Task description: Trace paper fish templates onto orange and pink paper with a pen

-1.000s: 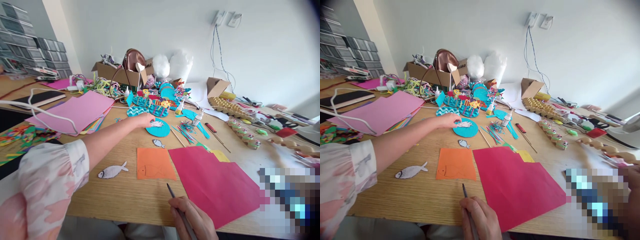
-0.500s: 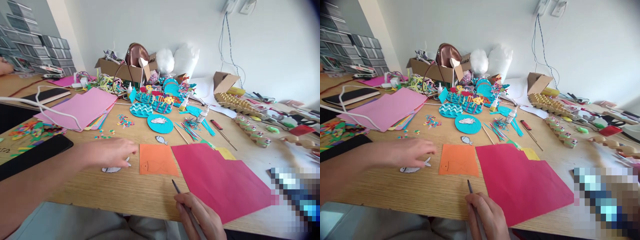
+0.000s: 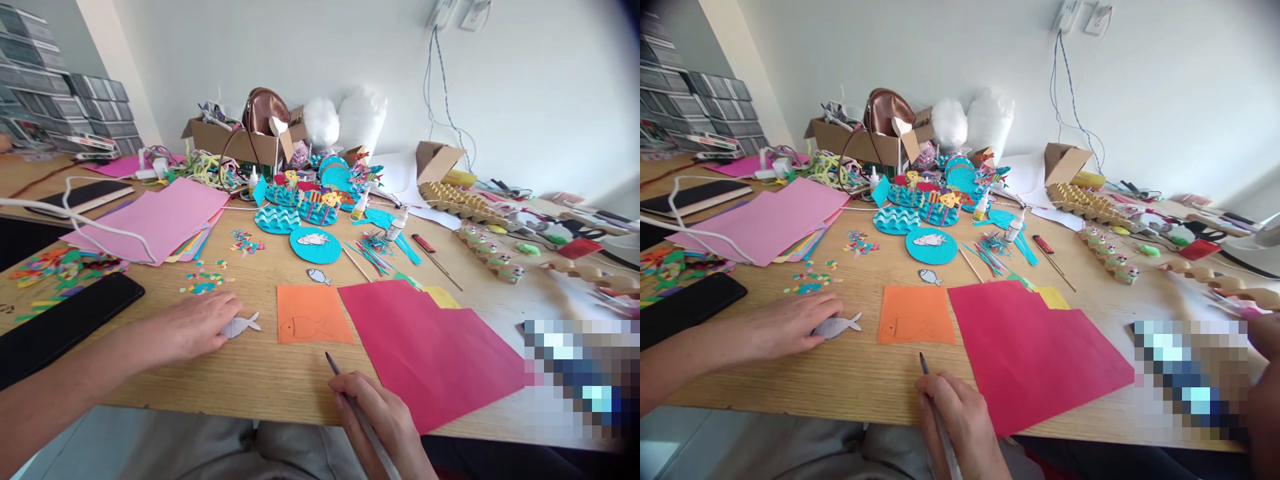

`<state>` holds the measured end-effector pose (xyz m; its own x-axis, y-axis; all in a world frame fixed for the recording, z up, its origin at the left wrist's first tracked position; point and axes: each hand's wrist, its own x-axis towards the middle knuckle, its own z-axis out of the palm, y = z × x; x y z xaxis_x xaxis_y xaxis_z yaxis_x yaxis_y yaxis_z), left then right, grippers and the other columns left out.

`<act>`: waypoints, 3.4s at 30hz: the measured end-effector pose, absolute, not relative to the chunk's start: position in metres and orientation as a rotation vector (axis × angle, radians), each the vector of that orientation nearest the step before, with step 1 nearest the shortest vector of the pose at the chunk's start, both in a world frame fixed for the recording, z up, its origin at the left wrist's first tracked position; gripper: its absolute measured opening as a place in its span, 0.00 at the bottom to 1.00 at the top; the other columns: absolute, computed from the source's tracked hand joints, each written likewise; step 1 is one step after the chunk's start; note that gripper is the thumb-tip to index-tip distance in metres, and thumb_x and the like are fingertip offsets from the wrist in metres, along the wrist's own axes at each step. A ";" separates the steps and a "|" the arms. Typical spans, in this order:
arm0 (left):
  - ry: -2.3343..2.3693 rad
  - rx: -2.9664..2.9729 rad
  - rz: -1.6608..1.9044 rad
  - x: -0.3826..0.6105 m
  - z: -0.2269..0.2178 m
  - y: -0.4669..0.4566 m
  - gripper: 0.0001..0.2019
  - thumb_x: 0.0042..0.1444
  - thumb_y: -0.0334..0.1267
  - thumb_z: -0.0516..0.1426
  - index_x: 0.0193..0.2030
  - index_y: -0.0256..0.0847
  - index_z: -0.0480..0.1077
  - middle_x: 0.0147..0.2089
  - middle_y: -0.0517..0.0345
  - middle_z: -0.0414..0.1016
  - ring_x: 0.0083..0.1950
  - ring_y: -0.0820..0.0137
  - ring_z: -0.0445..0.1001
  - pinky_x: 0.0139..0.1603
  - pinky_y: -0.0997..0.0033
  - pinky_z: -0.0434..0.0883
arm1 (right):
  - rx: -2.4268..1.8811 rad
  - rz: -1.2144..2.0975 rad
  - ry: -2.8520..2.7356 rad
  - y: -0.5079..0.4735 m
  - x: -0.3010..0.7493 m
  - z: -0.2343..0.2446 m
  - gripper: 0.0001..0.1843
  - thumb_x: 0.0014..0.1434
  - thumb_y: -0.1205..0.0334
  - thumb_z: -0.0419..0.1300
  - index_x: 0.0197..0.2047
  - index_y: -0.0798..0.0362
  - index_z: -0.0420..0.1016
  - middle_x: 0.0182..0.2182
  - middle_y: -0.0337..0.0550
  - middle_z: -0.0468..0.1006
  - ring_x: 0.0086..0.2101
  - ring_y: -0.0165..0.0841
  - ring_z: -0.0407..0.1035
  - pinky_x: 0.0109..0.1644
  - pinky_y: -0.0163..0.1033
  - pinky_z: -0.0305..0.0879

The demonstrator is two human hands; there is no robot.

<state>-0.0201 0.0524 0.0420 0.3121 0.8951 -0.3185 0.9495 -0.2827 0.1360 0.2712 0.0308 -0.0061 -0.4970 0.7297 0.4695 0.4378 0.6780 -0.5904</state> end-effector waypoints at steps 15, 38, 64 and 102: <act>1.637 2.466 -0.063 0.014 0.055 0.083 0.08 0.52 0.28 0.51 0.40 0.38 0.64 0.41 0.54 0.70 0.43 0.65 0.70 0.42 0.68 0.66 | -0.901 0.526 -2.185 0.031 0.273 -0.011 0.08 0.59 0.70 0.48 0.39 0.49 0.65 0.26 0.36 0.71 0.24 0.25 0.67 0.27 0.29 0.59; 1.477 2.578 -0.205 0.066 0.042 0.123 0.11 0.52 0.27 0.54 0.43 0.34 0.67 0.45 0.49 0.69 0.47 0.63 0.70 0.47 0.66 0.67 | -0.903 0.516 -2.220 0.038 0.280 -0.007 0.08 0.60 0.69 0.47 0.37 0.51 0.66 0.23 0.36 0.70 0.22 0.24 0.65 0.25 0.28 0.58; 1.281 2.553 0.176 0.020 0.029 0.115 0.15 0.57 0.23 0.45 0.37 0.38 0.71 0.37 0.57 0.73 0.39 0.71 0.71 0.39 0.74 0.64 | -0.940 0.374 -2.481 0.112 0.282 0.062 0.09 0.62 0.67 0.50 0.38 0.52 0.71 0.29 0.39 0.77 0.27 0.27 0.71 0.29 0.29 0.62; 0.976 2.638 0.481 0.004 0.003 0.109 0.19 0.62 0.26 0.42 0.52 0.44 0.68 0.48 0.55 0.72 0.50 0.69 0.68 0.52 0.69 0.65 | -0.756 0.528 -2.757 0.164 0.242 0.020 0.09 0.60 0.71 0.51 0.42 0.56 0.70 0.38 0.47 0.74 0.39 0.33 0.68 0.42 0.36 0.65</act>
